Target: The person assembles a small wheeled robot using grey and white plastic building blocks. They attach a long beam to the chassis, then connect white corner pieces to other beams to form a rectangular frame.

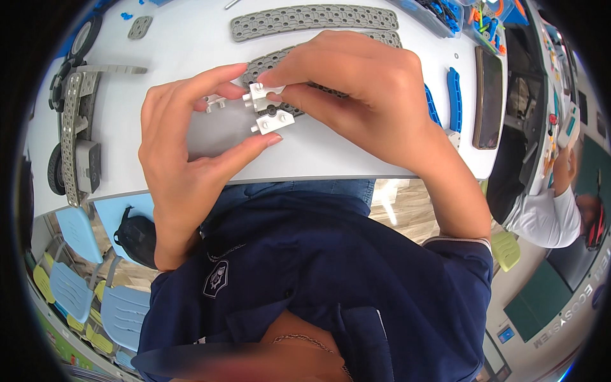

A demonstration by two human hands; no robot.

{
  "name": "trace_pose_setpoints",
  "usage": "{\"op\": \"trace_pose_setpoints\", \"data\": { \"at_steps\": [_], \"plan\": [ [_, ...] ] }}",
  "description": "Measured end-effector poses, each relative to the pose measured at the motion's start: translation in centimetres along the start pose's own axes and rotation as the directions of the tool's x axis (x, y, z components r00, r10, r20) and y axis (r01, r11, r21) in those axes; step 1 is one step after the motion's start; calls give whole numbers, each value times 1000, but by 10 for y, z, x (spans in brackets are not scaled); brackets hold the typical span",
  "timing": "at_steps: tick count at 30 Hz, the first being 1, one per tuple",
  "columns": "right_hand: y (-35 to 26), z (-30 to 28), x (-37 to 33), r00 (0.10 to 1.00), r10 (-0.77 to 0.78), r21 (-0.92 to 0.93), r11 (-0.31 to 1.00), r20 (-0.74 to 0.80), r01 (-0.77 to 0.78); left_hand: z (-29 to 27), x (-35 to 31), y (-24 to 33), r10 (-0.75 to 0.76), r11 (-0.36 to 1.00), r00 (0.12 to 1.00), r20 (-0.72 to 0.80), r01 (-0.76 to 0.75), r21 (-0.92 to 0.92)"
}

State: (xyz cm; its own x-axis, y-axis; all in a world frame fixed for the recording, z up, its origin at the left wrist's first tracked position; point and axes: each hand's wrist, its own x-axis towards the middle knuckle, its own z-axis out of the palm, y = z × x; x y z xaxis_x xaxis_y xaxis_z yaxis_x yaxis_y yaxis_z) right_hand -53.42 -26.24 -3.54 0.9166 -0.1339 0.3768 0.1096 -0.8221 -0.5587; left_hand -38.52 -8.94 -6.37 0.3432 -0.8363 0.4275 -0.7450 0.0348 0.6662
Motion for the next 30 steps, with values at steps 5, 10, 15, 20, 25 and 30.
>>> {"op": "trace_pose_setpoints", "data": {
  "at_steps": [5, 10, 15, 20, 25, 30],
  "plan": [
    [0, 0, 1, 993, -118, -25, 993, -16, 117, 1, 0, -1, -3, 1000, 1000, 1, 3, 6],
    [-1, -2, 3, 977, -213, -82, 974, 8, 213, 1, 0, 0, -1, 1000, 1000, 9, 1, 14],
    [-1, -4, 6, 963, -265, -104, 957, 49, 269, 0, 0, 1, -11, 1000, 1000, 20, 11, 29],
    [0, -5, 8, 957, -283, -101, 952, 67, 288, 1, -1, 0, 4, 1000, 1000, 29, -4, 6],
    [0, -6, 11, 956, -280, -69, 956, 86, 287, 3, -1, -1, 53, 999, 999, 7, -53, 1],
    [-1, -9, 12, 957, -260, -80, 959, 130, 272, 3, -2, 2, 40, 999, 999, 8, -40, -2]
  ]
}}
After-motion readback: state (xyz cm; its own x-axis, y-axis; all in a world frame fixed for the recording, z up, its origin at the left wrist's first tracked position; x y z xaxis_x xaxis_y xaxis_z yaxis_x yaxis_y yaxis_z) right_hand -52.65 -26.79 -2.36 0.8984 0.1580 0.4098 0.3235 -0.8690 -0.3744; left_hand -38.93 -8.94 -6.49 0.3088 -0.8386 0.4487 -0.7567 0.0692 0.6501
